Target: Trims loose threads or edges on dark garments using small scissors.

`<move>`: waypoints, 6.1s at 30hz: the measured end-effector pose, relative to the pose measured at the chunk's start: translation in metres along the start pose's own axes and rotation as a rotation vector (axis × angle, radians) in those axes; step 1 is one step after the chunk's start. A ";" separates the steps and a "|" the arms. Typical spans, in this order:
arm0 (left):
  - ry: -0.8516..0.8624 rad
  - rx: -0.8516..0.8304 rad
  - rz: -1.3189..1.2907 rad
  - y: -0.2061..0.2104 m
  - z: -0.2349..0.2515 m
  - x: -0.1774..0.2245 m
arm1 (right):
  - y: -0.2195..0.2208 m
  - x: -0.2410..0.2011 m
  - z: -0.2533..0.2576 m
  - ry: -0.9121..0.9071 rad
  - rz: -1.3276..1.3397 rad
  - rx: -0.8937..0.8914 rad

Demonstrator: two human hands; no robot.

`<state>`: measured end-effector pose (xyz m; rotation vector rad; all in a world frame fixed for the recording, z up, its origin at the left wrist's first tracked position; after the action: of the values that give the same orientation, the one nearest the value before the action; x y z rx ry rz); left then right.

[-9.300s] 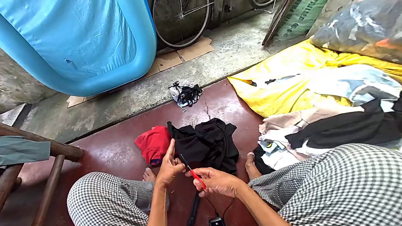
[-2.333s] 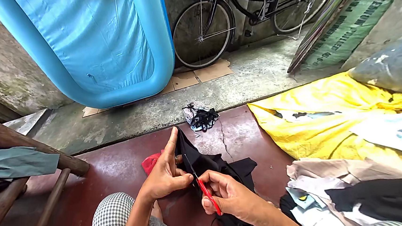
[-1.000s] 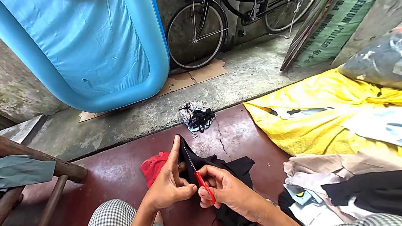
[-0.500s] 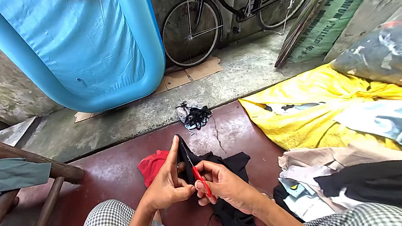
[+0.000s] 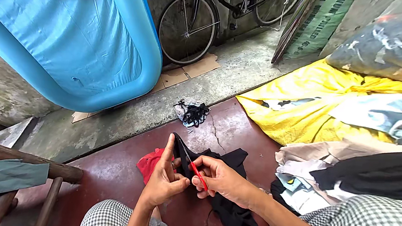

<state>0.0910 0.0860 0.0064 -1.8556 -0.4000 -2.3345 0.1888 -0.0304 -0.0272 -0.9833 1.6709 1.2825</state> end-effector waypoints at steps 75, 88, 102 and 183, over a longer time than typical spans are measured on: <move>-0.094 0.356 -0.154 0.000 0.001 -0.034 | -0.003 0.021 0.000 0.114 0.046 -0.005; -0.081 0.297 -0.109 0.006 0.000 -0.040 | -0.015 0.026 0.004 0.140 0.036 0.071; -0.342 0.492 0.207 -0.041 0.006 -0.054 | -0.008 0.041 -0.002 0.224 -0.254 0.062; -0.093 0.401 0.187 -0.050 0.005 -0.001 | 0.009 0.045 -0.003 -0.035 -0.281 0.007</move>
<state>0.0827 0.1353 0.0007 -1.7252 -0.6227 -1.8856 0.1633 -0.0368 -0.0644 -1.1393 1.4500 1.0995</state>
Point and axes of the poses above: each hand's wrist, its own z-axis towards the middle knuckle, its own y-axis out of the palm, x = y × z, the point moved 7 cm from there along z, towards the middle knuckle, and after that the axes turned 3 degrees about y, right-handed, at the moved point
